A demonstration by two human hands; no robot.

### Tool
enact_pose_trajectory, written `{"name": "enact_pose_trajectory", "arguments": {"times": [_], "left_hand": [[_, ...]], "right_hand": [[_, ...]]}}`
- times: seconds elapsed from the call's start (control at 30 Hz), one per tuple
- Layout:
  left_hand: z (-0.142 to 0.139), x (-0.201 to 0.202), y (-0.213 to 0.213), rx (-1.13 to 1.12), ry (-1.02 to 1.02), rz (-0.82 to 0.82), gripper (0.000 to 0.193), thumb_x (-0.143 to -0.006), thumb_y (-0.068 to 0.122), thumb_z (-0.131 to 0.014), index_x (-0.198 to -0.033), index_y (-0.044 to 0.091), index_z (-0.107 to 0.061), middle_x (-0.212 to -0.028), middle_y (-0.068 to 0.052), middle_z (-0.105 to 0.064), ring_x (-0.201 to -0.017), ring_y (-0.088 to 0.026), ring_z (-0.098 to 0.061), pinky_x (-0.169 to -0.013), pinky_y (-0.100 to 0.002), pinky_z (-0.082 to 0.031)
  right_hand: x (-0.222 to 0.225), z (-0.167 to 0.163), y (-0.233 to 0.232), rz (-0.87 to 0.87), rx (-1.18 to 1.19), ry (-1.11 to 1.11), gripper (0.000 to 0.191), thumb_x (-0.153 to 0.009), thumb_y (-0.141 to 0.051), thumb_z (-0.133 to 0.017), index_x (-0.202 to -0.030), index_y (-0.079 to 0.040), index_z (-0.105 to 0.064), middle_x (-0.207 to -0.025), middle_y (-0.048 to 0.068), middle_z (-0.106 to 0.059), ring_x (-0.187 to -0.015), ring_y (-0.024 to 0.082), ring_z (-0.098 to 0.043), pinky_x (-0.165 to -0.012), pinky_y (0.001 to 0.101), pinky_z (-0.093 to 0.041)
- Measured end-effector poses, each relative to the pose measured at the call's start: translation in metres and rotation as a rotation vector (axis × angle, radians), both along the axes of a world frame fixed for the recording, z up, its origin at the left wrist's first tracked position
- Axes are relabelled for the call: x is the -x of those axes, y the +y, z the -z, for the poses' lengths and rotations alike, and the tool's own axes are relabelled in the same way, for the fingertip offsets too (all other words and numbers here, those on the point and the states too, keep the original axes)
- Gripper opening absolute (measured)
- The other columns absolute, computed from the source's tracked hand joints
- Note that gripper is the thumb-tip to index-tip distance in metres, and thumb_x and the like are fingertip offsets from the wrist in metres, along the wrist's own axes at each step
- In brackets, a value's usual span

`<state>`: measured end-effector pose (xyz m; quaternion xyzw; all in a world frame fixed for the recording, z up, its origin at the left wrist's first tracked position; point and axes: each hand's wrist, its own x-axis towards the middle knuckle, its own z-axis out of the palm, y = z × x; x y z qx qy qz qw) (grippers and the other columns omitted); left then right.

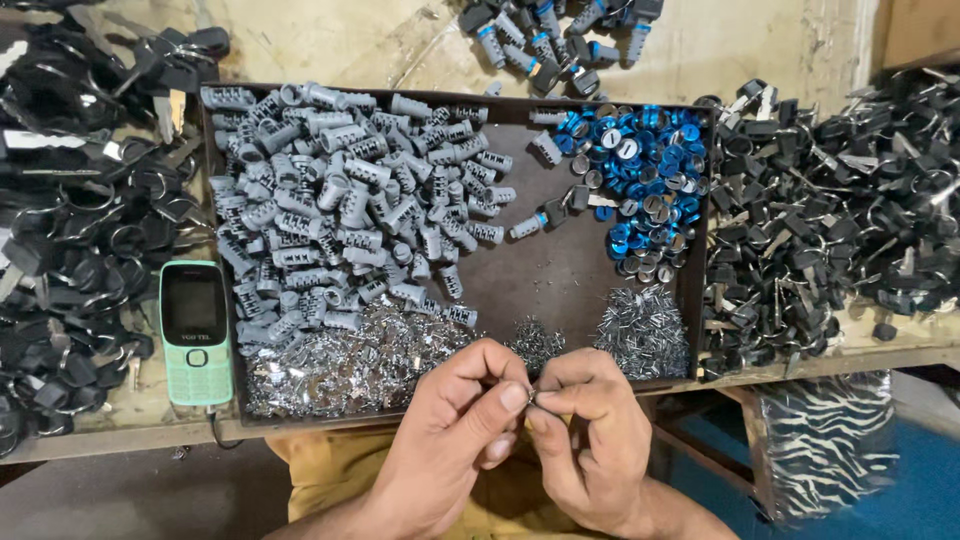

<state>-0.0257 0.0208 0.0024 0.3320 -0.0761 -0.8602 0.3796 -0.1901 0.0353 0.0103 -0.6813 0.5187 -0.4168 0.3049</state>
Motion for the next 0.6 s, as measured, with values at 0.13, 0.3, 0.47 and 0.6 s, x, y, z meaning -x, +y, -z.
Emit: {"name": "enact_pose_trajectory", "arguments": {"times": [0.13,0.3,0.47,0.6], "left_hand": [[0.002,-0.001,0.001,0.014,0.014,-0.014,0.012,-0.102,0.016,-0.062,-0.099,0.005,-0.058,-0.077,0.004,-0.052,-0.063,-0.003,-0.045,-0.054,-0.021,-0.034],[0.004,-0.003,0.003,0.055,-0.030,-0.008,0.011,-0.101,0.015,-0.064,-0.099,0.005,-0.058,-0.077,0.005,-0.052,-0.063,-0.003,-0.045,-0.054,-0.021,-0.035],[0.006,-0.008,0.001,0.121,-0.105,0.008,0.011,-0.100,0.012,-0.066,-0.098,0.004,-0.058,-0.077,0.004,-0.052,-0.063,-0.003,-0.045,-0.055,-0.021,-0.036],[0.008,-0.013,-0.003,0.074,-0.038,0.023,0.008,-0.099,0.009,-0.065,-0.097,0.004,-0.059,-0.076,0.003,-0.053,-0.061,-0.004,-0.045,-0.053,-0.022,-0.036]], "right_hand": [[0.000,0.000,-0.001,0.007,-0.041,-0.011,0.019,-0.094,-0.002,-0.069,-0.107,-0.004,-0.056,-0.097,0.012,-0.066,-0.076,0.015,-0.061,-0.065,0.0250,-0.049],[-0.004,-0.002,-0.004,-0.018,0.013,-0.046,0.020,-0.091,0.003,-0.071,-0.106,-0.002,-0.058,-0.098,0.013,-0.065,-0.079,0.015,-0.062,-0.069,0.0264,-0.051],[0.002,-0.001,-0.003,-0.016,-0.020,-0.094,0.022,-0.085,0.007,-0.078,-0.100,0.000,-0.063,-0.096,0.012,-0.069,-0.082,0.016,-0.069,-0.073,0.0275,-0.057],[0.000,0.001,-0.008,0.041,-0.250,-0.261,0.021,-0.082,0.009,-0.078,-0.096,0.002,-0.065,-0.095,0.015,-0.071,-0.081,0.019,-0.068,-0.074,0.0287,-0.056]]}}
